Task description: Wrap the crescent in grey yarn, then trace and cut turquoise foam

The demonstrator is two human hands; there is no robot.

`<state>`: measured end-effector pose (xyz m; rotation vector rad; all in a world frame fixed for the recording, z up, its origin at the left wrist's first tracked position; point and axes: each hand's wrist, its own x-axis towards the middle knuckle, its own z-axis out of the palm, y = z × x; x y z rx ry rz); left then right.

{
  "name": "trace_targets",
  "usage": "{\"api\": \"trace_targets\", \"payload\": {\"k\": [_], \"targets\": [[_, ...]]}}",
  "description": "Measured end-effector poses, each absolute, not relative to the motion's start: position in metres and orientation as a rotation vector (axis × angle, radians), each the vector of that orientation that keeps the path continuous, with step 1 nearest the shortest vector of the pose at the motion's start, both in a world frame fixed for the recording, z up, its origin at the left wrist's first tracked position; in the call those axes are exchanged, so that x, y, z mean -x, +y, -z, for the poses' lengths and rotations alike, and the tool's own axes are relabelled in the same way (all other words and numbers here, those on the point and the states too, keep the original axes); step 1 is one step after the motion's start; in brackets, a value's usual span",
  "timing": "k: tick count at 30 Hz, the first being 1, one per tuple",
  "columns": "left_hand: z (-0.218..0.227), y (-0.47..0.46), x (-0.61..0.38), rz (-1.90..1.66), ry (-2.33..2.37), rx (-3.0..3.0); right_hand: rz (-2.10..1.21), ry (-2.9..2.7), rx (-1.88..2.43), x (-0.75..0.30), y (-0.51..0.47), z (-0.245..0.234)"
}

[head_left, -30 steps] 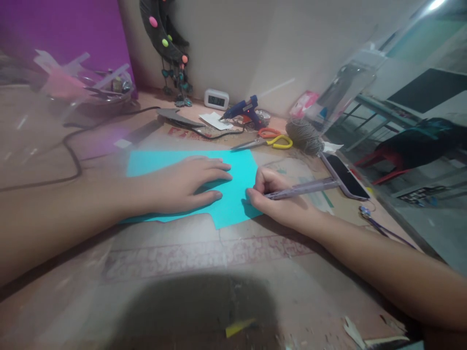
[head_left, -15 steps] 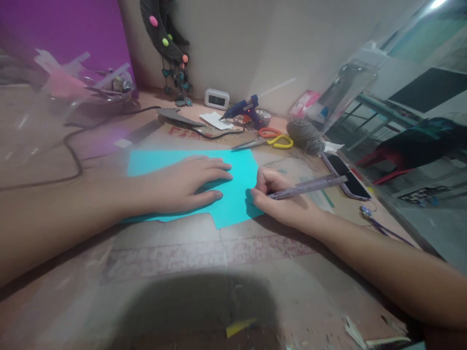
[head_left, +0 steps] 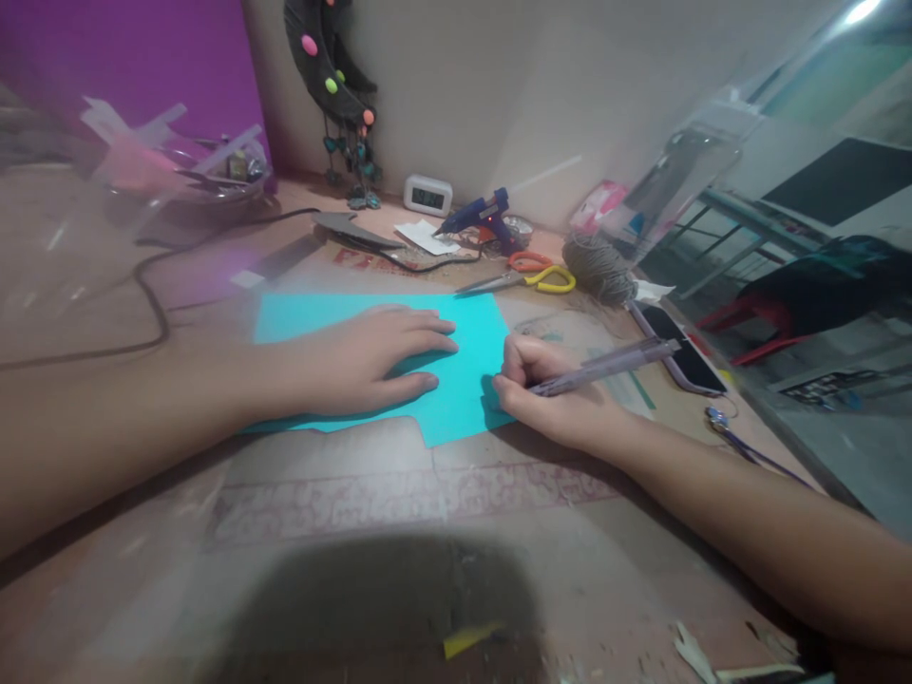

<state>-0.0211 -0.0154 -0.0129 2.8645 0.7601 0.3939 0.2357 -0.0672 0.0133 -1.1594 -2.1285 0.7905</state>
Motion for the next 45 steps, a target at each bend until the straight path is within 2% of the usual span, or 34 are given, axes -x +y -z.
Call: {"api": "trace_targets", "payload": {"k": [17,25,36,45], "targets": [[0.013,-0.015,0.021,-0.396,0.775,-2.852,-0.829,-2.19,1.123,-0.235,-0.069,-0.015],[0.012,-0.016,0.02,-0.406,0.78,-2.836,-1.152,-1.747,1.119,-0.24,-0.064,-0.012],[0.004,-0.012,0.028,-0.312,0.755,-2.812,-1.065,-1.831,1.225,-0.247,-0.058,-0.021],[-0.009,-0.01,0.03,-0.349,0.948,-2.868,-1.243,-1.76,1.211,-0.247,-0.059,-0.011]]}}
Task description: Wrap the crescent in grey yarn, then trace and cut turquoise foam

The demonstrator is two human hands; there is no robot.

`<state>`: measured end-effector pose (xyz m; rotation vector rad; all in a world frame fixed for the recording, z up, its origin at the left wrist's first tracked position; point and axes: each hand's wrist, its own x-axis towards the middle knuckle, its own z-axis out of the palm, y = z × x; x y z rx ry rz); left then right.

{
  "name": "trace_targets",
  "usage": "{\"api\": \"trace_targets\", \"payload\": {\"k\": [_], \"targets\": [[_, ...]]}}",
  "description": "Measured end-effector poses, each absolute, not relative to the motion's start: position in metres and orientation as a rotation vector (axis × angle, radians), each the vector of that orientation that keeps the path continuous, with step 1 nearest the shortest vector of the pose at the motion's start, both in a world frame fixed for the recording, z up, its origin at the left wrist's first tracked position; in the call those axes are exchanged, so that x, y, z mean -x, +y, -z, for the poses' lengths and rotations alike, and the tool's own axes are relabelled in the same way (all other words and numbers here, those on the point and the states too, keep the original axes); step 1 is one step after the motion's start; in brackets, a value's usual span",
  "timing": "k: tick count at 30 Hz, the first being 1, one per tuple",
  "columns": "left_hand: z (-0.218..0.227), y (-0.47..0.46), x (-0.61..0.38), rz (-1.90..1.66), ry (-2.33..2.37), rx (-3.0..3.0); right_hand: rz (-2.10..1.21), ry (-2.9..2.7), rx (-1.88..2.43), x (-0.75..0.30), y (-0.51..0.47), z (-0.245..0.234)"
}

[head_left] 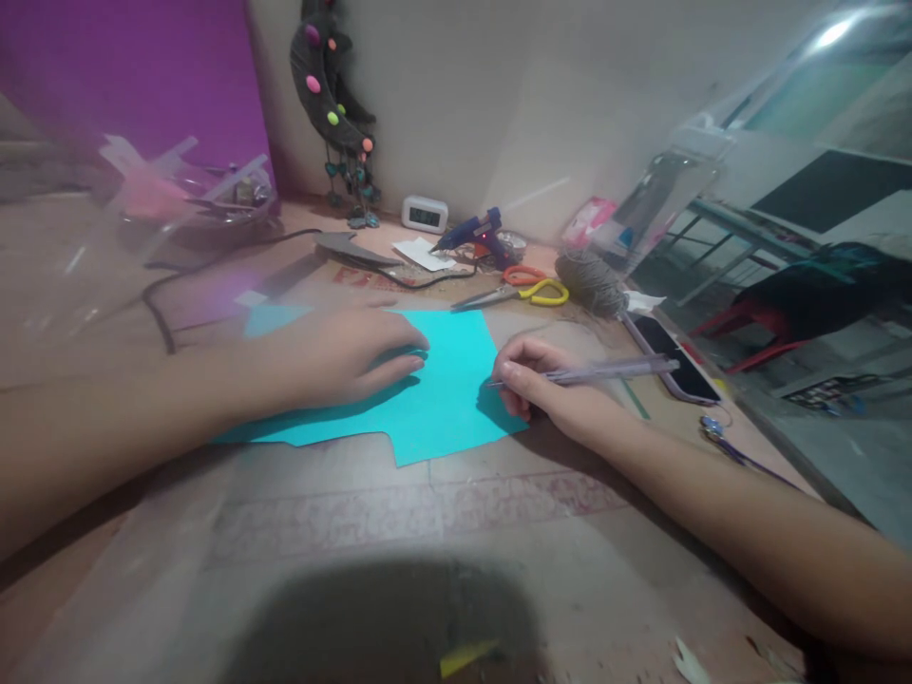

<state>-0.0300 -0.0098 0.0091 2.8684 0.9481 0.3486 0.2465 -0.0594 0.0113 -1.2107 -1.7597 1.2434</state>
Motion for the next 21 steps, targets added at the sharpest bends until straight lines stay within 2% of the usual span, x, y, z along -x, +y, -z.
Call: {"api": "trace_targets", "payload": {"k": [4,8,15,21], "targets": [[-0.001,-0.015,0.029,-0.554,0.753,-2.819,-1.217,-1.746,1.219,-0.244,-0.06,-0.009],[0.007,-0.019,0.026,-0.575,0.487,-2.805,-1.139,-1.799,1.174,-0.245,-0.061,-0.008],[0.008,-0.016,0.025,-0.512,0.49,-2.766,-0.878,-1.968,1.228,-0.244,-0.067,-0.009],[0.008,-0.015,0.025,-0.514,0.481,-2.777,-0.789,-2.04,1.217,-0.239,-0.068,-0.011]]}}
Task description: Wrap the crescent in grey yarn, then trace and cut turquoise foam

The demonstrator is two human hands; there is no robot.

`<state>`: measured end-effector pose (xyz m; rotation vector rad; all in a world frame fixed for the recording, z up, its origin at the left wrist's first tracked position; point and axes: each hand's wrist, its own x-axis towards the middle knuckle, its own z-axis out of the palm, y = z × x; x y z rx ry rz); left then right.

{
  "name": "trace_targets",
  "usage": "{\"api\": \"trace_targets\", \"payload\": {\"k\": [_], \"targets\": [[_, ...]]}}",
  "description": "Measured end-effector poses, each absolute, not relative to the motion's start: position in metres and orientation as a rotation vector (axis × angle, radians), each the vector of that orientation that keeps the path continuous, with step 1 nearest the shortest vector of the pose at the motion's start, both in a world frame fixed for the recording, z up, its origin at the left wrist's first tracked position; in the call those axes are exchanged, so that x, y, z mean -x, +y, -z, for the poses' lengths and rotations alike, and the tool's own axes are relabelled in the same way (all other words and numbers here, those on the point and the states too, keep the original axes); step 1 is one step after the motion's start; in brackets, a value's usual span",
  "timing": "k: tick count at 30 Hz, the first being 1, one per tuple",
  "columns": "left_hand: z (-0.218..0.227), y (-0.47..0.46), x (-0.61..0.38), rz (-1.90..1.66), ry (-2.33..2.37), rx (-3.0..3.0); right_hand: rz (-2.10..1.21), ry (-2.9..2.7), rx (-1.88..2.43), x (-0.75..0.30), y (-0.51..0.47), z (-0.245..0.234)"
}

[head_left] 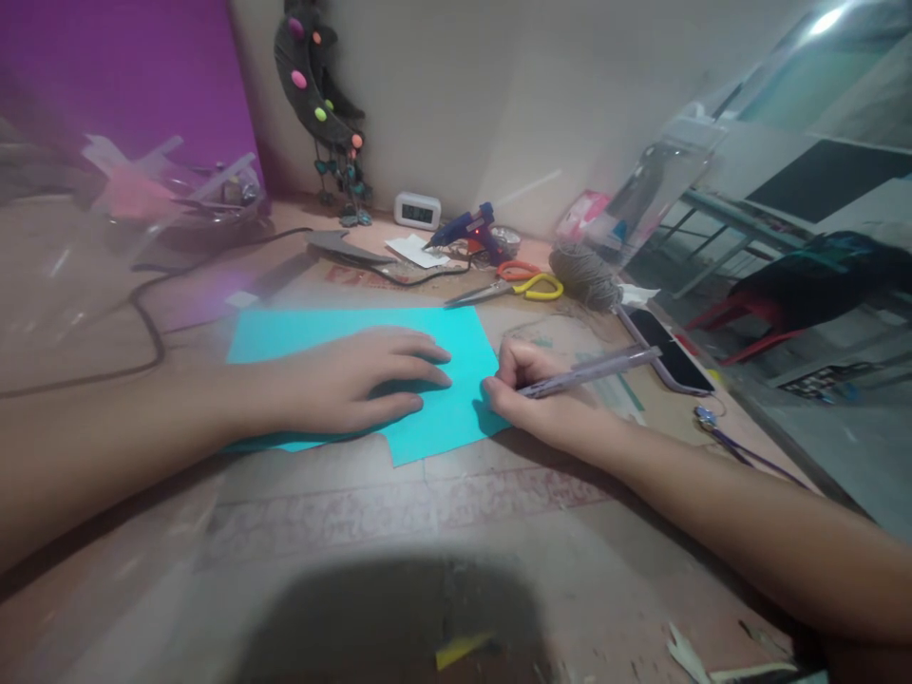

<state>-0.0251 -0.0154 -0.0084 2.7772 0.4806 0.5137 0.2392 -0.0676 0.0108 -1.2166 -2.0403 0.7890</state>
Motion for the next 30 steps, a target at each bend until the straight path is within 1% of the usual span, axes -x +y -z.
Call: {"api": "trace_targets", "payload": {"k": [14,20,30], "targets": [[0.0081,-0.0157,0.0251,-0.49,0.488,-2.792,-0.741,-2.059,1.295,-0.2389,-0.0669,-0.0118],[0.0093,-0.0153,0.025,-0.493,0.481,-2.807,-0.728,-2.091,1.262,-0.2381,-0.0663,-0.0109],[0.0102,-0.0149,0.0245,-0.52,0.469,-2.799,-0.787,-2.093,1.254,-0.2374,-0.0655,-0.0085]]}}
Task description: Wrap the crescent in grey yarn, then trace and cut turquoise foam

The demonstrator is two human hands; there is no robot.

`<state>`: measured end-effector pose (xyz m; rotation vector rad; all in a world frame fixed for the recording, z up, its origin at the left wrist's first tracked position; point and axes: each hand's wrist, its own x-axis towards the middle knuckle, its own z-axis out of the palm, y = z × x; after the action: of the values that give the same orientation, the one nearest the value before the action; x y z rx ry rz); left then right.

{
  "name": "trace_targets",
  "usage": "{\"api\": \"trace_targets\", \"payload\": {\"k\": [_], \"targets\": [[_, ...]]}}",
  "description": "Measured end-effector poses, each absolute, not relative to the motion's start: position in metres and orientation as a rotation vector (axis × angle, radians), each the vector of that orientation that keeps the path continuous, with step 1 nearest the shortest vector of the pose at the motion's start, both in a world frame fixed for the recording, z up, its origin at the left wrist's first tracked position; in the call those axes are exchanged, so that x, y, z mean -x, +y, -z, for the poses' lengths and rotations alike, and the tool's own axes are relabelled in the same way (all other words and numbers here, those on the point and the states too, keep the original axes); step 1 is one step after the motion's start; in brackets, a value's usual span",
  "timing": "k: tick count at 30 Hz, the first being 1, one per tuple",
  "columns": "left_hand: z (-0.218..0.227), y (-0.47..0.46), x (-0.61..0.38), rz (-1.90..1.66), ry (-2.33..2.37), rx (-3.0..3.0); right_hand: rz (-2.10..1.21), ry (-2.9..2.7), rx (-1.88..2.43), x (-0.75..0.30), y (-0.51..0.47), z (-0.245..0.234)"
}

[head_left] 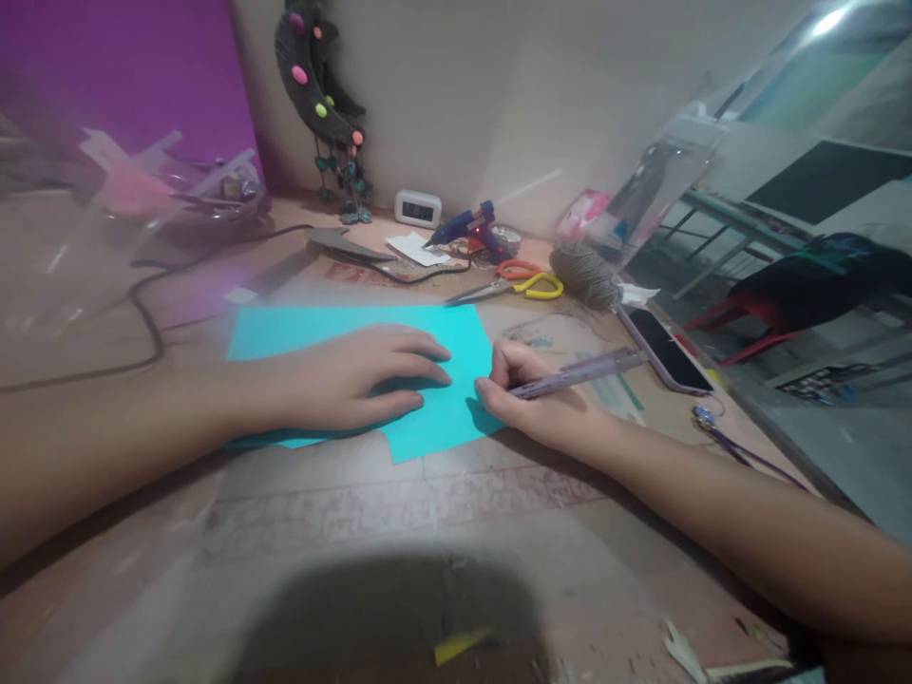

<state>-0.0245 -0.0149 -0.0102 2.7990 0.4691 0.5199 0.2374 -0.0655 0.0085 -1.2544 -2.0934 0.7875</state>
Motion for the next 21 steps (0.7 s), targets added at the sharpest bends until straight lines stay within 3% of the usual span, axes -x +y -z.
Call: {"api": "trace_targets", "payload": {"k": [21], "targets": [[0.0121,-0.0135,0.0249,-0.559,0.442,-2.797,-0.94,-2.14,1.211,-0.2421,-0.0646,-0.0117]]}}
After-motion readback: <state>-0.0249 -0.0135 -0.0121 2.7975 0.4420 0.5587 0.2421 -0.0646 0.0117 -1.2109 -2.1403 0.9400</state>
